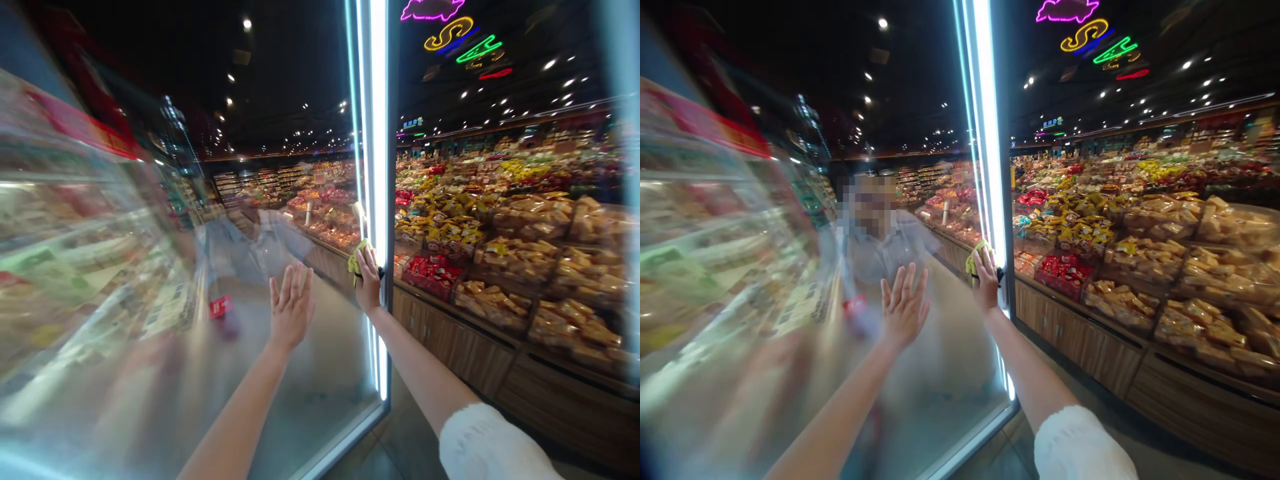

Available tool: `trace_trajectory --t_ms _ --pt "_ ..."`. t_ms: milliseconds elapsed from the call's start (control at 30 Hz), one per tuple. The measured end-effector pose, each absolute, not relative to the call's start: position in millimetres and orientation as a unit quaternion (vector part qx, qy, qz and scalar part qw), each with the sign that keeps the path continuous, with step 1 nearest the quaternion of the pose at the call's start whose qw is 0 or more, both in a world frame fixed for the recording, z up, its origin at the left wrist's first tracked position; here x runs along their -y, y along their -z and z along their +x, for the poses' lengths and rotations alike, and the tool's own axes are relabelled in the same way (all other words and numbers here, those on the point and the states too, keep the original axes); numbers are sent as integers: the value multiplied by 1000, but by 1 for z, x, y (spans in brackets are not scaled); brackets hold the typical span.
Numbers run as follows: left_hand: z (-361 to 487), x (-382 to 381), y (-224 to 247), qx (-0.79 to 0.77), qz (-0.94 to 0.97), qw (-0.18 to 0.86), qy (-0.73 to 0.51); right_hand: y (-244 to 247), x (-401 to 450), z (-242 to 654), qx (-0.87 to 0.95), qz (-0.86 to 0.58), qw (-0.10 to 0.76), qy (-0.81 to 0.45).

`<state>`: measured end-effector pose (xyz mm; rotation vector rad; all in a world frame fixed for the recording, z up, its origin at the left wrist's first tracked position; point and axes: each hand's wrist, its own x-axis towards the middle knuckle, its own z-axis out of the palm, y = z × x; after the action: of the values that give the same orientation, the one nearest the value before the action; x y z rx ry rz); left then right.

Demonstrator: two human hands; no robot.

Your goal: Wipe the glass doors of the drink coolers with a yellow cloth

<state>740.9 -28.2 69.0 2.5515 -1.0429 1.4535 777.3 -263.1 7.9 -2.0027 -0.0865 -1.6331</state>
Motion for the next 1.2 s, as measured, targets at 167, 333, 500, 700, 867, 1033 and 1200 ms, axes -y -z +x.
trace_trajectory --t_ms 167,333,500,700,867,1033,1200 --pt "738 24 -68 324 824 10 -464 -30 243 777 -5 -752 270 601" --pt "734 15 -61 314 830 12 -461 18 241 750 138 -798 234 538" --pt "730 -2 -58 301 837 15 -457 -11 248 763 50 -764 295 571" --pt "724 -15 -58 290 843 7 -453 -15 199 754 116 -817 233 515" --pt "716 -42 -57 272 847 2 -457 11 212 741 118 -840 189 494" --pt "710 -61 -63 254 851 1 -461 -32 174 757 68 -803 236 544" --pt "702 -78 -62 235 855 -3 -462 -1 133 736 185 -829 169 501"
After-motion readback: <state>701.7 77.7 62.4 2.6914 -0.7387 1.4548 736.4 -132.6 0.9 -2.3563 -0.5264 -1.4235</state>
